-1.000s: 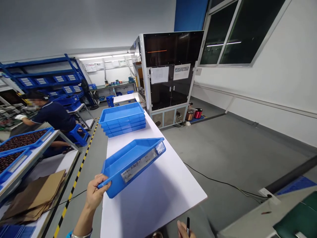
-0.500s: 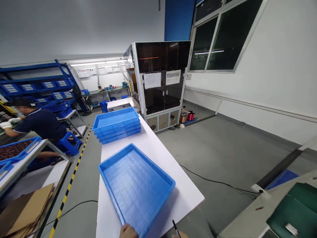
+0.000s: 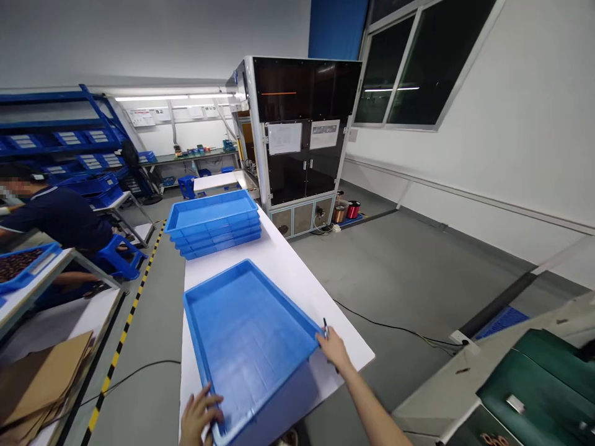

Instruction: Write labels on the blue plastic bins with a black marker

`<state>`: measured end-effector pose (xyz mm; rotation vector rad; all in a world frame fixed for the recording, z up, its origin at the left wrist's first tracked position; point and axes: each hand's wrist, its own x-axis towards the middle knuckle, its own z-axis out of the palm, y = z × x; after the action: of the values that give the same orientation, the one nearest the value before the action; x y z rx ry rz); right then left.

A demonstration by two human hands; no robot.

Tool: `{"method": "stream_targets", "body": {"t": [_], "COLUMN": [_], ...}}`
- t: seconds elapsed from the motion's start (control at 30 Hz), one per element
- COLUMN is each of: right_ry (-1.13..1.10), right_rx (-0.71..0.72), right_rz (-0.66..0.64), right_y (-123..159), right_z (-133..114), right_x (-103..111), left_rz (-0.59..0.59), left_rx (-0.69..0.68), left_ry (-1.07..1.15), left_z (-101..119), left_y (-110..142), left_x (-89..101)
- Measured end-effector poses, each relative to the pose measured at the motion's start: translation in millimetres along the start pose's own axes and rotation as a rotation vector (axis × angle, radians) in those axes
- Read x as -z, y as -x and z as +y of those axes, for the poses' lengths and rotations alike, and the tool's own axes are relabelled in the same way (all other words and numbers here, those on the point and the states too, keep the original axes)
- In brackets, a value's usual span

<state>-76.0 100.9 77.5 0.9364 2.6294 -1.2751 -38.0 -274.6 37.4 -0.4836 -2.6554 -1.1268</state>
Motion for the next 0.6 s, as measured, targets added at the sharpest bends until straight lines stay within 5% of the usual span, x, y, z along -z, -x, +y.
{"method": "stream_targets", "body": {"t": [0.17,0.27,0.43,0.6], "right_ry": [-0.091,-0.184,-0.47,-0.476], "right_rx": [0.197,0.302,0.287,0.296], "right_rz": [0.053,0.098,0.173,0.361], "right_y": [5.6,32.7,71.1,84.3], "right_z": [-76.1,-110.1,-120.3,-113.5], "right_x": [66.7,95.5,124.8,150.4], "left_rz": [0.252,0.406,0.451,0.435], "left_rx": [0.141,0.245,0.33,0.475], "left_ry": [0.572,0.804,0.927,0.969], "left_z": [53.3,81.3,112.2,146.9], "left_y": [-98.3,-129.6,-133.2,-121.0], "left_x": [84.6,113.2,109.2,109.7]}}
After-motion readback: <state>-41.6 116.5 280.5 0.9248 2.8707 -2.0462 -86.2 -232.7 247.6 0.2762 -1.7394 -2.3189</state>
